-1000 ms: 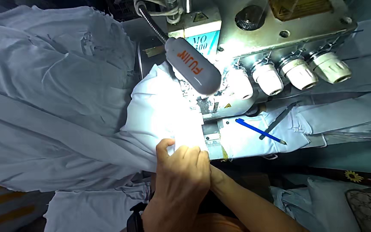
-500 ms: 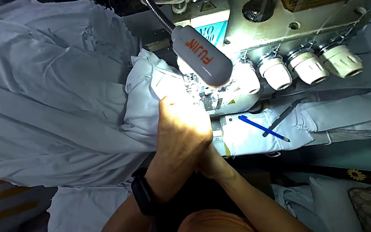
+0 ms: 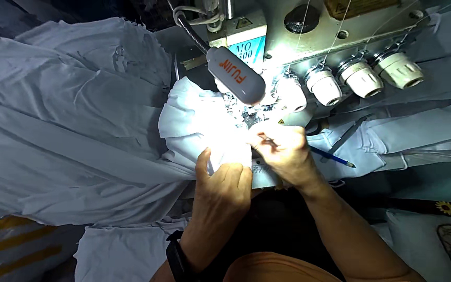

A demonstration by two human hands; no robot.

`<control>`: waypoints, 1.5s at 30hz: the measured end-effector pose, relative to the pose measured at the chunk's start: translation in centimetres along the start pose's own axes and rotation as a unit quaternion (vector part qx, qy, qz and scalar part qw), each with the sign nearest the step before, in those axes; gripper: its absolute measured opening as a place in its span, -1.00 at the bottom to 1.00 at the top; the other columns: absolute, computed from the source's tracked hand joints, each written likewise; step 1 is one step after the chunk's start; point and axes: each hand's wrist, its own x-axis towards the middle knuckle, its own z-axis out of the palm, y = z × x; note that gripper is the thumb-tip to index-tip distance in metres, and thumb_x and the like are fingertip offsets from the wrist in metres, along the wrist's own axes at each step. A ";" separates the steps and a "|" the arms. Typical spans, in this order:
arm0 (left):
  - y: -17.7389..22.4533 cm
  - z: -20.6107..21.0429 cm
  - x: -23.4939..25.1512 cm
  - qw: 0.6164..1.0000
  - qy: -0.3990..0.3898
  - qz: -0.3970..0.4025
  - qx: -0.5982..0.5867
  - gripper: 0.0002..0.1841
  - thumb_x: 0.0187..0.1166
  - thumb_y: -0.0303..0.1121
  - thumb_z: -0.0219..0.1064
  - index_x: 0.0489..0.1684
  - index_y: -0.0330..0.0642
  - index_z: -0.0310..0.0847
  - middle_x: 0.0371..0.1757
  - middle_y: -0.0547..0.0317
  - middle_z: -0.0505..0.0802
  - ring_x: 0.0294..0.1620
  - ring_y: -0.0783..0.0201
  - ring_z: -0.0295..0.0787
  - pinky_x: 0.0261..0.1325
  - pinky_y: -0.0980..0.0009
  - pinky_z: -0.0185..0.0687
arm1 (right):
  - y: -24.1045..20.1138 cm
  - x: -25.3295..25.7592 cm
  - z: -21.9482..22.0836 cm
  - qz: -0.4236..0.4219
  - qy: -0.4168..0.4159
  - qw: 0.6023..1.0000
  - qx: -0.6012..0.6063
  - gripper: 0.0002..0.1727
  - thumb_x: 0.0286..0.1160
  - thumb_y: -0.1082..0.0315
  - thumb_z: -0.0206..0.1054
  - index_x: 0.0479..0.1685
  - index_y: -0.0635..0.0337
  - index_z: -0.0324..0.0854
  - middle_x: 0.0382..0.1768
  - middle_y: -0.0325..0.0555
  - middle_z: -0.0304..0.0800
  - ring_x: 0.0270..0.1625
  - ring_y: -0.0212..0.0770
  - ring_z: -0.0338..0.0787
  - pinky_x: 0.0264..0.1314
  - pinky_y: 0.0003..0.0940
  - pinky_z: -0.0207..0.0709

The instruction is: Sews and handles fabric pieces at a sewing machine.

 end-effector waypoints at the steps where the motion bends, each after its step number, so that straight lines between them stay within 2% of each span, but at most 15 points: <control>1: -0.2 -0.2 -0.1 1.000 -0.007 0.004 -0.010 -0.79 0.67 -0.34 0.29 -0.34 -0.12 0.83 -0.56 0.19 0.75 -0.49 0.22 0.69 0.41 -0.12 0.33 | 0.2 -0.3 -0.6 0.032 0.019 0.999 -0.023 -0.90 0.52 0.40 0.41 -0.23 0.26 0.76 -0.44 -0.15 0.80 -0.42 -0.49 0.72 -0.33 -0.63 0.57; 3: -0.6 -0.4 -0.2 0.999 -0.018 0.013 -0.026 -0.79 0.70 -0.33 0.28 -0.27 -0.13 0.83 -0.52 0.19 0.77 -0.48 0.23 0.69 0.34 -0.05 0.37 | 0.5 -1.4 -1.7 0.082 0.049 0.992 -0.083 -0.83 0.56 0.40 0.38 0.00 0.28 0.73 -0.43 -0.14 0.79 -0.45 -0.43 0.71 -0.36 -0.54 0.58; 5: -1.0 -0.5 -0.3 0.998 -0.021 0.024 -0.045 -0.80 0.71 -0.32 0.29 -0.26 -0.13 0.83 -0.51 0.19 0.76 -0.45 0.24 0.67 0.33 -0.04 0.34 | 0.2 -2.4 -2.4 0.041 0.044 0.993 -0.105 -0.72 0.50 0.40 0.40 0.14 0.31 0.70 -0.37 -0.11 0.79 -0.42 -0.36 0.70 -0.39 -0.47 0.55; 7: -1.3 -0.5 -0.1 0.997 -0.016 0.039 -0.066 -0.80 0.71 -0.33 0.29 -0.29 -0.13 0.82 -0.53 0.19 0.73 -0.46 0.25 0.64 0.33 -0.04 0.32 | -0.1 -2.7 -2.3 -0.066 0.001 0.996 -0.067 -0.78 0.54 0.35 0.41 0.06 0.22 0.79 -0.23 -0.03 0.77 -0.34 -0.28 0.73 -0.41 -0.44 0.56; 10: -2.2 -0.2 0.5 0.993 0.018 0.042 -0.105 -0.79 0.66 -0.25 0.36 -0.34 -0.12 0.80 -0.46 0.20 0.78 -0.37 0.28 0.70 0.31 0.05 0.33 | 0.3 -2.3 -0.6 -0.152 -0.010 0.988 -0.025 -0.81 0.51 0.43 0.35 -0.12 0.12 0.90 -0.27 0.01 0.71 -0.43 -0.29 0.61 -0.50 -0.48 0.40; 14: -3.9 1.3 1.0 0.997 0.060 0.033 -0.038 -0.72 0.47 -0.27 0.45 0.06 -0.15 0.79 0.16 -0.01 0.86 0.25 0.06 0.73 0.46 -0.04 0.29 | 0.2 -2.2 0.4 -0.156 0.012 0.987 -0.028 -0.84 0.45 0.49 0.35 -0.23 0.18 0.88 -0.16 0.08 0.74 -0.35 -0.24 0.70 -0.44 -0.46 0.51; 16: -4.5 1.7 0.9 0.998 0.055 0.011 -0.033 -0.71 0.43 -0.46 0.35 0.08 -0.23 0.81 0.22 -0.07 0.86 0.37 0.02 0.74 0.56 -0.09 0.31 | 0.0 -2.2 0.2 -0.163 0.005 0.984 -0.068 -0.81 0.44 0.50 0.34 -0.20 0.13 0.89 0.06 0.12 0.85 -0.30 -0.16 0.76 -0.38 -0.38 0.57; 18: -5.0 1.6 0.8 0.998 0.044 -0.003 -0.050 -0.68 0.37 -0.49 0.32 0.07 -0.31 0.81 0.23 -0.11 0.86 0.39 -0.01 0.75 0.59 -0.12 0.35 | -0.4 -2.1 0.1 -0.168 0.000 0.978 -0.127 -0.78 0.43 0.51 0.33 -0.18 0.11 0.91 0.07 0.05 0.93 -0.35 -0.11 0.82 -0.44 -0.30 0.54; 22: -5.6 0.8 0.9 0.994 0.016 -0.005 -0.107 -0.72 0.39 -0.52 0.32 -0.01 -0.36 0.85 0.21 -0.12 0.89 0.37 -0.02 0.80 0.62 -0.20 0.35 | -1.9 -1.6 -0.3 -0.155 -0.010 0.965 -0.213 -0.79 0.42 0.51 0.29 -0.31 0.12 0.87 -0.19 -0.07 0.94 -0.54 -0.14 0.68 -0.60 -0.28 0.33; 30: -7.5 1.2 2.4 0.988 0.015 0.005 -0.154 -0.80 0.42 -0.51 0.29 -0.20 -0.36 0.85 0.18 -0.10 0.91 0.38 -0.01 0.80 0.64 -0.24 0.32 | -1.7 -0.7 0.5 -0.108 0.012 0.972 -0.209 -0.79 0.50 0.31 0.32 -0.25 0.09 0.90 -0.13 0.10 0.80 -0.56 -0.09 0.67 -0.68 -0.29 0.35; 35: -7.5 1.4 2.8 0.988 0.018 -0.003 -0.150 -0.80 0.36 -0.52 0.31 -0.21 -0.34 0.86 0.17 -0.09 0.91 0.37 -0.03 0.81 0.63 -0.24 0.33 | -1.2 -0.4 0.5 -0.099 0.012 0.972 -0.211 -0.78 0.47 0.24 0.35 -0.19 0.03 0.93 -0.19 0.09 0.77 -0.57 -0.11 0.64 -0.68 -0.29 0.32; 39: -8.3 1.4 3.8 0.986 0.003 -0.008 -0.167 -0.70 0.32 -0.61 0.31 -0.02 -0.41 0.83 0.26 -0.12 0.88 0.44 -0.03 0.75 0.68 -0.16 0.29 | -1.2 -0.9 0.8 -0.083 0.032 0.977 -0.192 -0.75 0.48 0.21 0.37 -0.09 0.09 0.92 -0.19 0.06 0.77 -0.50 -0.11 0.68 -0.61 -0.27 0.39; 41: -9.3 1.7 5.0 0.983 0.023 -0.016 -0.179 -0.68 0.37 -0.64 0.30 0.07 -0.40 0.82 0.29 -0.12 0.86 0.45 -0.03 0.74 0.65 -0.06 0.39 | -0.5 -2.5 1.8 -0.076 0.064 0.989 -0.110 -0.77 0.59 0.21 0.37 -0.18 0.16 0.87 -0.25 -0.02 0.76 -0.39 -0.21 0.71 -0.48 -0.35 0.52; 43: -10.3 2.5 7.2 0.980 0.060 -0.038 -0.183 -0.73 0.36 -0.62 0.33 -0.03 -0.39 0.84 0.18 -0.15 0.91 0.32 -0.08 0.83 0.49 -0.09 0.51 | 1.5 -5.6 3.6 -0.059 0.077 0.994 -0.052 -0.73 0.58 0.25 0.36 -0.37 0.23 0.83 -0.38 -0.03 0.81 -0.37 -0.26 0.76 -0.36 -0.42 0.61; 45: -10.9 2.5 9.1 0.979 0.054 -0.081 -0.181 -0.75 0.38 -0.61 0.34 -0.05 -0.41 0.85 0.15 -0.21 0.91 0.29 -0.16 0.84 0.46 -0.13 0.50 | 4.0 -8.3 5.0 -0.042 0.030 0.996 -0.076 -0.63 0.63 0.23 0.30 -0.57 0.24 0.66 -0.50 -0.02 0.72 -0.44 -0.18 0.73 -0.41 -0.36 0.57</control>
